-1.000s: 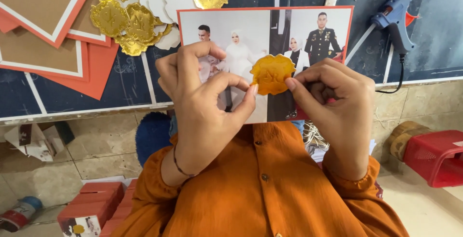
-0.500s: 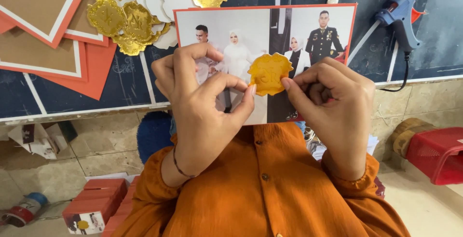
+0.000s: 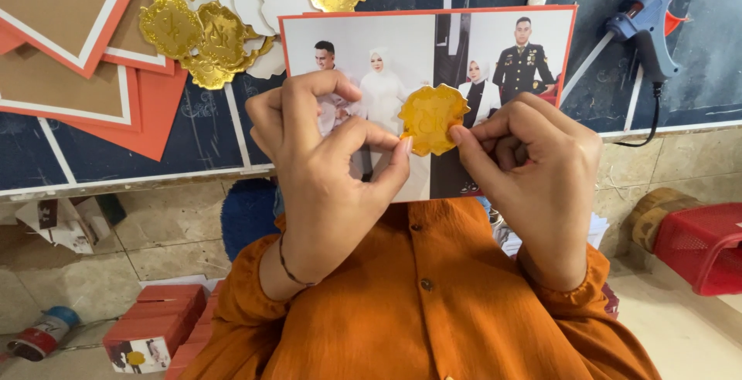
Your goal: The person uses a hot glue gun to apply adhesive to white paper cutouts and then presses gold foil cutouts onto them. They repeat this process to decorate a photo card featuring a couple.
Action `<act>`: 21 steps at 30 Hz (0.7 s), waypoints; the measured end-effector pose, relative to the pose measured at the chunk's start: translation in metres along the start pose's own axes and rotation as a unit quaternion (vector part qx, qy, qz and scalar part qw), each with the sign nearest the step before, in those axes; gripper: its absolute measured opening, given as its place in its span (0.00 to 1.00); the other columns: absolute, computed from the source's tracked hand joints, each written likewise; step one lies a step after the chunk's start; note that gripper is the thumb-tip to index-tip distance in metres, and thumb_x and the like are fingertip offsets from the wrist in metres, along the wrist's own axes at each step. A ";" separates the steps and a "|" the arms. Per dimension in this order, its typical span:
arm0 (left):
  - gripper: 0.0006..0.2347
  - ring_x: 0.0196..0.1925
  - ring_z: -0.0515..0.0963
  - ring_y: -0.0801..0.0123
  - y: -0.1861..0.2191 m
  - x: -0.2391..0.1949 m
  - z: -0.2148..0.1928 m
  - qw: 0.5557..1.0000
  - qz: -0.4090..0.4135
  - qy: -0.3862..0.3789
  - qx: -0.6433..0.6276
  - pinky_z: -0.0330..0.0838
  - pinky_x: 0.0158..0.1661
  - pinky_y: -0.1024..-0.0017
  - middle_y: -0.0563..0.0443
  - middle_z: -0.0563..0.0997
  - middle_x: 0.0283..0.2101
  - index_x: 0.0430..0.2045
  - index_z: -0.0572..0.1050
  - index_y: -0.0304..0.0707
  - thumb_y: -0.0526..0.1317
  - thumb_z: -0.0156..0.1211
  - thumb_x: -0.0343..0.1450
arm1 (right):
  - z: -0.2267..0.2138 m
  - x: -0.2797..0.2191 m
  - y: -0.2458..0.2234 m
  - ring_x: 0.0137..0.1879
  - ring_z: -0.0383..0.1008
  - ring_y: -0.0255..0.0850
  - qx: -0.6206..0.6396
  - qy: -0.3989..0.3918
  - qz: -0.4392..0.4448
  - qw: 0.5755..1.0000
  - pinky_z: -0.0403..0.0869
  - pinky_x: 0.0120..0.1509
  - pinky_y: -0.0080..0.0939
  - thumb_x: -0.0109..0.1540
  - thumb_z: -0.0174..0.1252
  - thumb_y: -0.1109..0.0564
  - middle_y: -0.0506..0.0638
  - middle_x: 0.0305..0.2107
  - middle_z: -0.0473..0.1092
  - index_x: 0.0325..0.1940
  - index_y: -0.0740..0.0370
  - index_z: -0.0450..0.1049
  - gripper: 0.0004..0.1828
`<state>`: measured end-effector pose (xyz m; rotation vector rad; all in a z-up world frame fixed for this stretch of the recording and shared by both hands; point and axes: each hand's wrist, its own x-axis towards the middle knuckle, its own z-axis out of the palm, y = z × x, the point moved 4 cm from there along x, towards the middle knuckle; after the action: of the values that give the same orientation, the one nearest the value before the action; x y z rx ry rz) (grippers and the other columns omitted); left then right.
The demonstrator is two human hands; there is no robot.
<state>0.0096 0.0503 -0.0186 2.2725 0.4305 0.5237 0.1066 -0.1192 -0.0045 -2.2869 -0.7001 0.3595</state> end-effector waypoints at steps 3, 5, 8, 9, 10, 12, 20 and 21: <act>0.13 0.55 0.65 0.48 0.000 0.001 0.000 1.000 0.002 -0.002 0.002 0.62 0.59 0.53 0.48 0.71 0.52 0.21 0.77 0.47 0.35 0.82 0.68 | 0.000 0.000 0.000 0.27 0.58 0.33 -0.002 -0.002 -0.001 1.000 0.59 0.32 0.32 0.72 0.71 0.68 0.48 0.25 0.66 0.31 0.66 0.74 0.17; 0.13 0.55 0.65 0.48 0.001 0.001 0.000 1.000 0.002 -0.003 0.003 0.63 0.59 0.53 0.47 0.71 0.52 0.21 0.77 0.47 0.35 0.82 0.68 | 0.000 0.000 0.000 0.27 0.58 0.33 -0.002 -0.003 0.003 1.000 0.59 0.32 0.32 0.72 0.71 0.67 0.48 0.25 0.65 0.31 0.66 0.73 0.17; 0.13 0.56 0.66 0.48 0.002 0.002 -0.001 1.000 0.003 -0.006 -0.001 0.62 0.61 0.51 0.46 0.71 0.51 0.21 0.77 0.45 0.35 0.81 0.68 | 0.001 0.000 -0.001 0.27 0.59 0.33 -0.001 -0.004 0.003 1.000 0.59 0.31 0.31 0.72 0.71 0.67 0.48 0.25 0.65 0.31 0.66 0.73 0.17; 0.13 0.55 0.65 0.48 0.002 0.002 -0.001 1.000 0.001 -0.008 0.001 0.62 0.60 0.51 0.46 0.71 0.51 0.21 0.76 0.45 0.35 0.81 0.68 | 0.001 0.000 0.000 0.27 0.59 0.33 -0.002 -0.004 0.000 1.000 0.59 0.31 0.32 0.72 0.71 0.68 0.48 0.25 0.65 0.31 0.66 0.73 0.17; 0.13 0.54 0.65 0.49 0.002 0.002 0.000 1.000 0.000 -0.010 0.003 0.62 0.59 0.52 0.47 0.71 0.51 0.21 0.76 0.45 0.35 0.81 0.68 | 0.001 0.000 0.000 0.26 0.59 0.33 -0.004 -0.003 -0.004 1.000 0.59 0.31 0.32 0.72 0.71 0.68 0.48 0.25 0.65 0.31 0.66 0.72 0.18; 0.13 0.55 0.65 0.48 0.002 0.002 0.000 1.000 -0.002 -0.013 0.006 0.62 0.59 0.51 0.47 0.71 0.51 0.21 0.76 0.45 0.35 0.81 0.68 | 0.001 0.000 -0.001 0.27 0.59 0.33 -0.007 -0.003 -0.003 1.000 0.59 0.32 0.32 0.71 0.71 0.68 0.48 0.25 0.65 0.31 0.65 0.72 0.18; 0.14 0.55 0.66 0.48 0.004 0.003 -0.001 1.000 -0.005 -0.022 0.011 0.61 0.60 0.49 0.47 0.70 0.50 0.21 0.75 0.45 0.34 0.81 0.68 | 0.001 0.001 -0.001 0.26 0.60 0.33 -0.008 -0.013 0.005 1.000 0.60 0.31 0.32 0.71 0.70 0.68 0.48 0.25 0.65 0.30 0.65 0.72 0.17; 0.14 0.55 0.65 0.48 0.004 0.003 -0.001 1.000 -0.004 -0.023 0.012 0.61 0.59 0.49 0.47 0.70 0.50 0.22 0.75 0.44 0.35 0.81 0.67 | 0.001 0.001 -0.002 0.27 0.59 0.33 -0.008 -0.013 0.005 1.000 0.60 0.32 0.32 0.71 0.70 0.68 0.48 0.25 0.65 0.30 0.65 0.72 0.17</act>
<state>0.0126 0.0497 -0.0149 2.2997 0.4242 0.4638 0.1069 -0.1170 -0.0039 -2.3059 -0.7062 0.3908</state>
